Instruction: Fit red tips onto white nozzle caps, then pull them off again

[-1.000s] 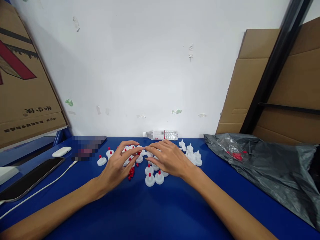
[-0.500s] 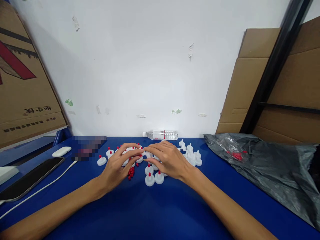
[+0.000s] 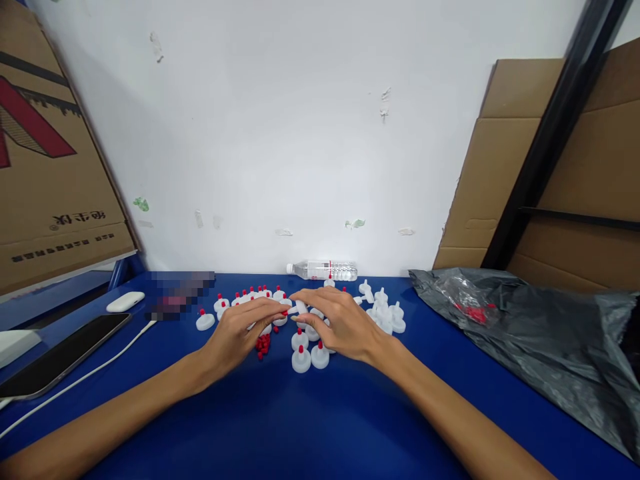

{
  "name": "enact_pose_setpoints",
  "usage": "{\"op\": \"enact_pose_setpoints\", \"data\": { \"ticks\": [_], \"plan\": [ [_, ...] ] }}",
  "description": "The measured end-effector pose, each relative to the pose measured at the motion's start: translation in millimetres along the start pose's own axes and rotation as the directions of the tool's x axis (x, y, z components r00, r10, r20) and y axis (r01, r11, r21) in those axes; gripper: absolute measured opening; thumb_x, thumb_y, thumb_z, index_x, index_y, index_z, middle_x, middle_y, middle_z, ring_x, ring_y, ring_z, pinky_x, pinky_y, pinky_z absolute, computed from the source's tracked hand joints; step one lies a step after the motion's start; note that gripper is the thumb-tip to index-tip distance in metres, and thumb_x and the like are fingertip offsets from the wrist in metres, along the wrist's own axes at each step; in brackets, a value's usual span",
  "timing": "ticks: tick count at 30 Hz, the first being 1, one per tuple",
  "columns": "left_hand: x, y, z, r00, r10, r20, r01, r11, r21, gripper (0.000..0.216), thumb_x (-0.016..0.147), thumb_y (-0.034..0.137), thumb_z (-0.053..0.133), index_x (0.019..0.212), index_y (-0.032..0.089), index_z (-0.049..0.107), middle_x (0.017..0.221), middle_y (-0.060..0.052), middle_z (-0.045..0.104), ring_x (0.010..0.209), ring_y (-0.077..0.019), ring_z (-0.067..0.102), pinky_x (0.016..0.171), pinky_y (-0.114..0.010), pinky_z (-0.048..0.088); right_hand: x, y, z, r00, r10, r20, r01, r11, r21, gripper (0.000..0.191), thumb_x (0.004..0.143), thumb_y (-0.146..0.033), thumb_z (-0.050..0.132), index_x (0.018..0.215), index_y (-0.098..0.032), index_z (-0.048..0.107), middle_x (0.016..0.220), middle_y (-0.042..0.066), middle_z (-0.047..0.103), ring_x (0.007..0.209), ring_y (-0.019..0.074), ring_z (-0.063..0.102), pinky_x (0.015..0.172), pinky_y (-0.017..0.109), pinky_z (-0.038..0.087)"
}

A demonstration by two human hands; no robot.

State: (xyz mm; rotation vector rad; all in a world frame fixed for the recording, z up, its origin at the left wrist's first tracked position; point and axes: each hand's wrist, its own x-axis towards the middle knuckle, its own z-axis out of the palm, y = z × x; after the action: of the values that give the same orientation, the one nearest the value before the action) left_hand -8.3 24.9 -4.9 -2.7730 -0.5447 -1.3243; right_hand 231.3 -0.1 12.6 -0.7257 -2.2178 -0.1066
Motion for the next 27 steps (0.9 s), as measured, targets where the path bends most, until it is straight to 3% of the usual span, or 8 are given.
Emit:
{"op": "enact_pose_setpoints", "data": {
  "ticks": [10, 16, 20, 23, 27],
  "plan": [
    [-5.9, -7.1, 0.1, 0.998, 0.049, -0.032, -0.052, 0.994, -0.100, 0.029, 0.098, 0.006, 0.045, 0.110, 0.017, 0.069, 0.090, -0.007, 0.074, 0.081, -0.0148, 0.069, 0.072, -0.026, 0.056, -0.5, -5.5, 2.6, 0.999, -0.028, 0.026, 0.027, 0.997, 0.069, 0.034, 0.099, -0.025, 0.055, 0.133, -0.026, 0.059, 0.121, 0.005, 0.071, 0.108, 0.0214, 0.068, 0.093, 0.039, 0.056],
    [-9.3, -4.9, -0.4, 0.999, -0.017, -0.030, 0.015, 0.997, -0.080, 0.033, 0.100, 0.008, 0.041, 0.111, 0.018, 0.070, 0.096, -0.007, 0.074, 0.083, -0.0148, 0.070, 0.071, -0.025, 0.056, 1.4, -9.2, 1.2, 1.000, -0.007, 0.026, 0.005, 0.997, 0.076, 0.034, 0.098, -0.024, 0.056, 0.132, -0.027, 0.060, 0.119, 0.005, 0.072, 0.108, 0.0218, 0.068, 0.092, 0.039, 0.056],
    [-2.9, -2.5, 0.7, 0.998, -0.059, 0.005, 0.059, 0.998, 0.035, 0.027, 0.100, 0.014, 0.048, 0.115, 0.020, 0.069, 0.099, -0.006, 0.074, 0.083, -0.0157, 0.069, 0.074, -0.027, 0.056, 6.3, -5.5, -2.4, 0.997, -0.032, 0.067, 0.035, 0.999, -0.036, 0.034, 0.097, -0.024, 0.057, 0.131, -0.026, 0.058, 0.121, 0.005, 0.071, 0.111, 0.0210, 0.066, 0.095, 0.039, 0.055],
    [4.2, 2.8, -0.4, 0.998, -0.050, 0.028, 0.044, 0.980, 0.195, 0.021, 0.099, 0.017, 0.051, 0.112, 0.019, 0.068, 0.101, -0.008, 0.071, 0.095, -0.0215, 0.063, 0.083, -0.037, 0.055, 7.3, 5.0, -3.2, 0.989, -0.054, 0.134, 0.082, 0.973, -0.216, 0.032, 0.097, -0.019, 0.054, 0.128, -0.025, 0.058, 0.123, 0.008, 0.067, 0.112, 0.0235, 0.065, 0.094, 0.044, 0.055],
    [7.1, 11.1, -4.5, 0.989, -0.110, 0.097, 0.069, 0.932, 0.355, 0.016, 0.095, 0.015, 0.054, 0.095, 0.018, 0.069, 0.099, -0.009, 0.066, 0.099, -0.0261, 0.053, 0.085, -0.045, 0.050, 3.1, 26.2, -10.2, 0.989, 0.075, 0.125, -0.014, 0.902, -0.431, 0.032, 0.096, -0.011, 0.046, 0.123, -0.024, 0.058, 0.129, 0.011, 0.061, 0.105, 0.0266, 0.065, 0.082, 0.044, 0.057]
  ]
}}
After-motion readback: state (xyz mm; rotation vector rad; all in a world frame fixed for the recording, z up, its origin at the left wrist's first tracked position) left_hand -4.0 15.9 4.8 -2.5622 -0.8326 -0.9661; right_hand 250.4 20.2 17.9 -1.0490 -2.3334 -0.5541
